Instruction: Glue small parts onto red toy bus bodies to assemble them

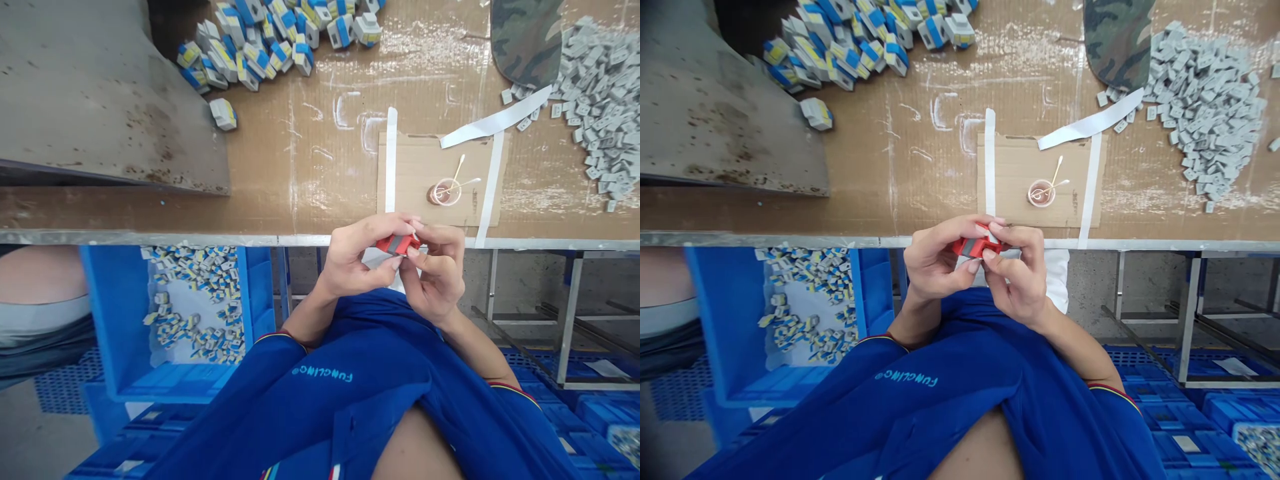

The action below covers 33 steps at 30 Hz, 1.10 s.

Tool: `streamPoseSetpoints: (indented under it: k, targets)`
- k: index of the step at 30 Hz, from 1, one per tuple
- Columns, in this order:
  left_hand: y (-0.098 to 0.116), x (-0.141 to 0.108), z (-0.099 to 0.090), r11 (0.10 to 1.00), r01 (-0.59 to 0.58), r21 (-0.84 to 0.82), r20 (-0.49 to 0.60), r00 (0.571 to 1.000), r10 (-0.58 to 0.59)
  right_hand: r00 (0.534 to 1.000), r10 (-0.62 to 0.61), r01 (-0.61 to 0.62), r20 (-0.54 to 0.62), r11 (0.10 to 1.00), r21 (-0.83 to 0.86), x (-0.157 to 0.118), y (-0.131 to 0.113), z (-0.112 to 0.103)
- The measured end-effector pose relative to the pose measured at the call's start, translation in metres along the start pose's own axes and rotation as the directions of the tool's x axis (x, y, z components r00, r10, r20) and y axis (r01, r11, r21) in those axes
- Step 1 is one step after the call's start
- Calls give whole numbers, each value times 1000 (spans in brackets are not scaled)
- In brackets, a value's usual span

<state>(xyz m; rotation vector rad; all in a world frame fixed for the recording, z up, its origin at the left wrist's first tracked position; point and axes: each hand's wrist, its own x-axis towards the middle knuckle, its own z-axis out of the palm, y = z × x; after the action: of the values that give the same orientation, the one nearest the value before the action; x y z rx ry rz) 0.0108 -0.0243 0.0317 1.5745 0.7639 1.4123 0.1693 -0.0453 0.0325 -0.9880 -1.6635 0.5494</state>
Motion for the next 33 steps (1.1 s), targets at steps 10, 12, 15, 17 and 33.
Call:
streamPoseSetpoints:
  k: [10,12,15,17,33]
  targets:
    - [8,6,8,999,14,37,53,998,-16,997,67,-66,-34,997,40,-3,6,-7]
    - [8,7,10,999,12,35,49,999,-13,996,74,-71,-46,996,60,-4,6,-8]
    - [8,9,11,999,16,34,55,998,-18,995,89,-84,-53,993,81,-4,6,-9]
    - [8,10,10,999,14,29,68,998,-16,994,103,-98,-48,991,94,-3,5,-11]
    - [7,16,9,997,-12,83,84,996,5,988,144,-153,59,968,200,9,6,-22]
